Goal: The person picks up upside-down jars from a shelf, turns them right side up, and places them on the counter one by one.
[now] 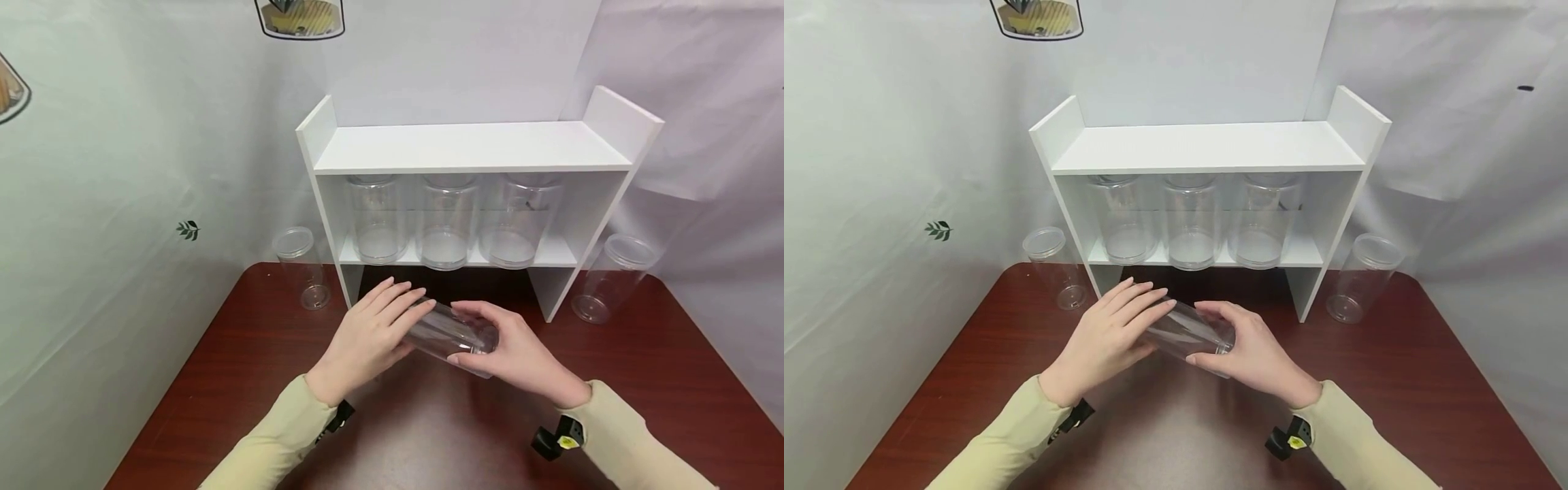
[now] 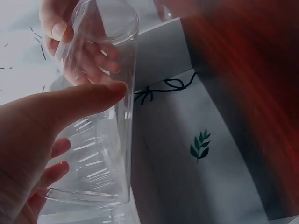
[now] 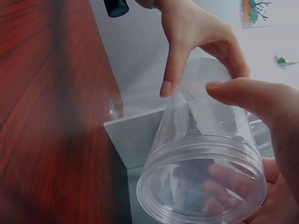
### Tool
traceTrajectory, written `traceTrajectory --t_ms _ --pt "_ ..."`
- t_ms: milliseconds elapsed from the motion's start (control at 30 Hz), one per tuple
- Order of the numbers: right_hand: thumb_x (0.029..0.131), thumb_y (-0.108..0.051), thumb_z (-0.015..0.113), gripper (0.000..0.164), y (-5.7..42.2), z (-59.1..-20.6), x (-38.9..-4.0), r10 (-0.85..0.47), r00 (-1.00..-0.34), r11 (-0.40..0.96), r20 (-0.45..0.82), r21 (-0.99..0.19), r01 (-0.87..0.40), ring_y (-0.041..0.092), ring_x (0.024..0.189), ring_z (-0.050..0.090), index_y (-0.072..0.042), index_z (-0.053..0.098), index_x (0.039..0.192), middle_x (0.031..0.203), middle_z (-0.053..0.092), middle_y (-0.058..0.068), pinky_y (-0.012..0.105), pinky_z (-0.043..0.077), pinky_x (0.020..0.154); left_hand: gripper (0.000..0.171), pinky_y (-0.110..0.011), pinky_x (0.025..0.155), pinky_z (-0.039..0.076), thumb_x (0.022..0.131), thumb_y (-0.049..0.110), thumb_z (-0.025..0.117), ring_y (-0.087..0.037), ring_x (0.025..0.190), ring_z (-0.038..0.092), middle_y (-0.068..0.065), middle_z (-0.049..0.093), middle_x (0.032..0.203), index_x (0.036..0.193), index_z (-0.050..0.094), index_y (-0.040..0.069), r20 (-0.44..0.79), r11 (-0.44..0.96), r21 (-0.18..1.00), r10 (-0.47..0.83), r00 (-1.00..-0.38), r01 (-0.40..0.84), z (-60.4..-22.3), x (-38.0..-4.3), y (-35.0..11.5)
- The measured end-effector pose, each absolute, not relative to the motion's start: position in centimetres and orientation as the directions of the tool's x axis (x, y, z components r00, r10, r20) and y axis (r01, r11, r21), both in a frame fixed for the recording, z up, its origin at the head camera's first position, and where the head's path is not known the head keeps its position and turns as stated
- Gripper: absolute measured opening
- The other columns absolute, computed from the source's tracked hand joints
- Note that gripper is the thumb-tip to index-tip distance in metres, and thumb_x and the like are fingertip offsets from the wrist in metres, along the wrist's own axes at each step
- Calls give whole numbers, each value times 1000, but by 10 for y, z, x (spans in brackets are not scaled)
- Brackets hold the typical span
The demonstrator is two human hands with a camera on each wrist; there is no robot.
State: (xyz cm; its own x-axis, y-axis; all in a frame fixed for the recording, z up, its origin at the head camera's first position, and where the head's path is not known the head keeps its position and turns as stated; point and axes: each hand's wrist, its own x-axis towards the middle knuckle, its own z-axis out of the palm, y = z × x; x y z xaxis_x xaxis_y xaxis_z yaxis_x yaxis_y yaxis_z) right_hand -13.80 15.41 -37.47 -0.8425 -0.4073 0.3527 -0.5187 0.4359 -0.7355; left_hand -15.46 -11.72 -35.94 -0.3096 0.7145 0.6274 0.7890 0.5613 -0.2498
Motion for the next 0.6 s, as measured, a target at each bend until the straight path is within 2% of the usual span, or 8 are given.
traceTrajectory --t_ms 167,267,400,600 --pt "76 -38 92 72 157 -370 -138 -412 -836 453 362 -715 -533 14 109 66 -19 61 139 130 66 -6 34 54 92 77 -41 118 31 70 24 92 -30 131 53 -10 61 139 138 61 8 649 576 -228 691 -319 785 -366 -155 -119" --pt "79 -37 90 73 161 -362 -137 -388 -837 463 385 -704 -538 15 118 62 -22 58 143 134 64 -6 30 49 99 77 -40 118 30 70 26 93 -29 133 52 -10 61 139 139 61 8 656 586 -204 677 -335 785 -369 -156 -123" --pt "81 -29 89 71 170 -350 -136 -312 -845 474 434 -700 -534 13 124 57 -26 56 144 135 63 -6 23 42 104 77 -40 117 32 71 29 93 -29 133 53 -11 61 139 138 61 7 674 591 -164 652 -348 789 -374 -157 -128" --pt "85 -14 86 65 187 -334 -135 -170 -854 457 491 -728 -510 12 126 56 -19 59 143 137 62 -3 20 41 105 78 -39 116 34 68 29 95 -30 128 56 -11 63 135 136 63 6 714 615 -65 579 -394 786 -383 -154 -139"
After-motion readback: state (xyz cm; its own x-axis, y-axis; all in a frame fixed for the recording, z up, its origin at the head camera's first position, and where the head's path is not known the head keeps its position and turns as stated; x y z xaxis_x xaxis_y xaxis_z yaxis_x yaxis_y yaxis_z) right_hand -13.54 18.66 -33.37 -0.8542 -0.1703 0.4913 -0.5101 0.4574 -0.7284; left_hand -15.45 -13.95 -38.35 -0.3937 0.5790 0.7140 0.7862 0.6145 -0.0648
